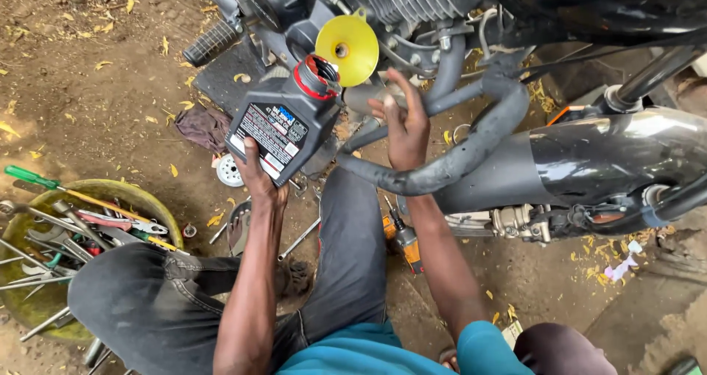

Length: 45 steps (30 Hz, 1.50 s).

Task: Pouring new engine oil into a motorcycle using a funnel.

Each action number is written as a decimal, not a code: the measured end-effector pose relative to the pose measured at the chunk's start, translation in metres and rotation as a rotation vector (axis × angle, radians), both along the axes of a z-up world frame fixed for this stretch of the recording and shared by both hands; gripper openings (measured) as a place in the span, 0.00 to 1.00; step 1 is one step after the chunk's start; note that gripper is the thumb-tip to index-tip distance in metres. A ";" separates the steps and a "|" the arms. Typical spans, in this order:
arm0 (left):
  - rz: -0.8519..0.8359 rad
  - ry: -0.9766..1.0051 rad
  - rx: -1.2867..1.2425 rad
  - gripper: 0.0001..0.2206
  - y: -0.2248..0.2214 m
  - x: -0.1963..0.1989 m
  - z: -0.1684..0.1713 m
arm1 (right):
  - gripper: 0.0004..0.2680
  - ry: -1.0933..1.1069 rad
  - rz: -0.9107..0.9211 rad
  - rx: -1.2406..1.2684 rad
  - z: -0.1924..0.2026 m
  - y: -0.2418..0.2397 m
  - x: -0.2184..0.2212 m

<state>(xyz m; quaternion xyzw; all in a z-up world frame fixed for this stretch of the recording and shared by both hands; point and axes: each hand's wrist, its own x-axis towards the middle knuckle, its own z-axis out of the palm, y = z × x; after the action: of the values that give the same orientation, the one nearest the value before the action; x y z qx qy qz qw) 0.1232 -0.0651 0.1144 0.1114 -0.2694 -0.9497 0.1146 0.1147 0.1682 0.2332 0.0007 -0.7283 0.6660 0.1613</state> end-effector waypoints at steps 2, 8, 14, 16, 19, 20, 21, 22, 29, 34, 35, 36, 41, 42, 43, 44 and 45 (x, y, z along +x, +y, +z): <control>0.000 -0.043 -0.031 0.36 0.000 0.000 0.007 | 0.16 0.009 0.006 0.037 -0.002 0.001 -0.009; -0.001 -0.117 -0.100 0.39 -0.001 -0.003 0.011 | 0.19 -0.031 0.034 0.018 -0.001 -0.001 -0.039; -0.016 -0.097 -0.105 0.41 -0.006 -0.008 -0.002 | 0.21 -0.105 -0.004 0.035 0.005 -0.004 -0.059; -0.033 -0.083 -0.093 0.41 -0.007 -0.009 0.002 | 0.21 -0.116 -0.021 0.054 0.005 -0.003 -0.062; -0.013 -0.078 -0.099 0.40 -0.012 -0.010 0.003 | 0.21 -0.107 -0.002 0.043 0.010 -0.002 -0.064; -0.039 -0.049 -0.106 0.40 -0.015 -0.011 -0.002 | 0.21 -0.136 -0.003 0.035 0.011 -0.002 -0.065; -0.064 -0.019 -0.113 0.39 -0.019 -0.011 -0.007 | 0.21 -0.166 -0.005 0.027 0.011 -0.001 -0.065; -0.072 -0.021 -0.112 0.39 -0.020 -0.011 -0.001 | 0.21 -0.168 -0.012 0.027 0.010 0.000 -0.066; -0.062 -0.080 -0.281 0.41 -0.029 -0.013 0.030 | 0.20 -0.144 0.061 -0.049 0.010 -0.001 -0.066; -0.098 -0.059 -0.269 0.41 -0.036 -0.017 0.037 | 0.20 -0.134 0.088 -0.108 0.009 0.001 -0.066; -0.101 -0.087 -0.258 0.40 -0.036 -0.017 0.043 | 0.20 -0.136 0.099 -0.125 0.009 0.001 -0.066; -0.106 -0.113 -0.246 0.40 -0.036 -0.019 0.048 | 0.19 -0.137 0.109 -0.141 0.009 0.001 -0.066; -0.104 -0.162 -0.260 0.37 -0.041 -0.020 0.058 | 0.19 -0.142 0.117 -0.137 0.011 0.001 -0.066; -0.104 -0.160 -0.255 0.35 -0.043 -0.021 0.057 | 0.19 -0.139 0.124 -0.147 0.010 0.001 -0.066; -0.106 -0.159 -0.259 0.35 -0.045 -0.022 0.054 | 0.19 -0.137 0.122 -0.151 0.009 0.001 -0.066; -0.097 -0.151 -0.268 0.34 -0.047 -0.023 0.051 | 0.19 -0.138 0.126 -0.147 0.008 0.001 -0.067; -0.087 -0.143 -0.277 0.32 -0.049 -0.024 0.049 | 0.19 -0.139 0.131 -0.144 0.007 0.002 -0.068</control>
<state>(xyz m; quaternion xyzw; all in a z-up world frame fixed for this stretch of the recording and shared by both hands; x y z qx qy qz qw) 0.0994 -0.1137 0.1631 0.1499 -0.4096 -0.8973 0.0679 0.0468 0.1697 0.2398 -0.0096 -0.6863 0.7242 0.0660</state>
